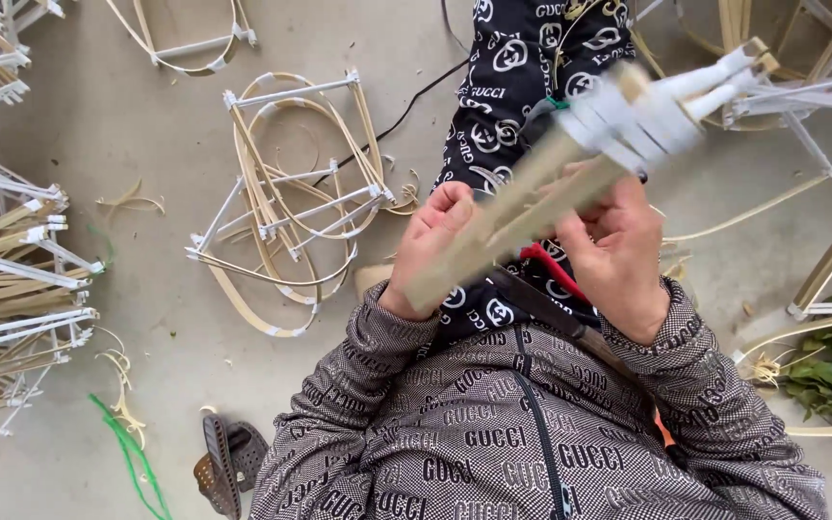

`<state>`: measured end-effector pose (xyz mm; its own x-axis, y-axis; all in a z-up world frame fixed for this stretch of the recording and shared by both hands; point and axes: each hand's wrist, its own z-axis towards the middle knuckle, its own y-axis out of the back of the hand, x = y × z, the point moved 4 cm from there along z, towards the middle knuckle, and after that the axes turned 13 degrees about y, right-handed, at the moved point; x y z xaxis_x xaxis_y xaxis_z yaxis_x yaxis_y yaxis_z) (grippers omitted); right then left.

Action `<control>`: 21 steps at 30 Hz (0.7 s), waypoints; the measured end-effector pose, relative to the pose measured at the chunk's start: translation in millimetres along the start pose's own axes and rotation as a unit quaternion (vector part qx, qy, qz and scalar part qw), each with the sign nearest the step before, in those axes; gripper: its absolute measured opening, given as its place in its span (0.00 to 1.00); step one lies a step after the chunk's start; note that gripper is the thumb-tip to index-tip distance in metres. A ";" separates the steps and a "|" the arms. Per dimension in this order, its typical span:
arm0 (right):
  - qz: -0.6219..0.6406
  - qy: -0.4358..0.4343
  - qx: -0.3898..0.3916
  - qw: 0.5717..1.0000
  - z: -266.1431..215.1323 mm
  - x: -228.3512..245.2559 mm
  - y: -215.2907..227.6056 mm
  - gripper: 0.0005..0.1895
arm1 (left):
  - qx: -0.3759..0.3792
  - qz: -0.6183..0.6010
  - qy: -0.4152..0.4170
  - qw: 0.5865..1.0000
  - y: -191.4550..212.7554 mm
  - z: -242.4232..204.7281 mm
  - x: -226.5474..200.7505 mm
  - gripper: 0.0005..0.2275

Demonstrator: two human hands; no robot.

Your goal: The person is assembling bamboo and plastic frames for what appear to be furniture components or baskets by cutting and securing pieces together.

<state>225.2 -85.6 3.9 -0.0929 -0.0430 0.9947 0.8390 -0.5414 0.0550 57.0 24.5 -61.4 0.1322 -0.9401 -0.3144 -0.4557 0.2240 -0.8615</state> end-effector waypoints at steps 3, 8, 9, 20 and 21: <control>-0.102 0.023 0.012 0.994 -2.9 -2.4 8.6 0.17 | -0.156 0.148 -0.125 0.968 32.0 -10.2 -25.4 0.04; -0.043 0.045 -0.001 0.998 -3.3 -4.0 18.6 0.17 | -0.275 0.323 -0.262 0.867 57.7 -39.1 -72.9 0.03; -0.029 0.044 -0.004 0.999 -3.4 -6.4 19.6 0.18 | -0.282 0.363 -0.256 0.850 56.0 -40.0 -74.0 0.05; 0.157 -0.055 0.008 0.986 -10.3 -29.0 0.4 0.24 | -0.062 0.336 0.112 0.933 -11.8 -18.9 10.5 0.18; 0.078 -0.028 0.029 0.996 -8.1 -25.0 -4.0 0.26 | -0.046 0.329 0.131 0.934 -13.9 -17.2 17.3 0.18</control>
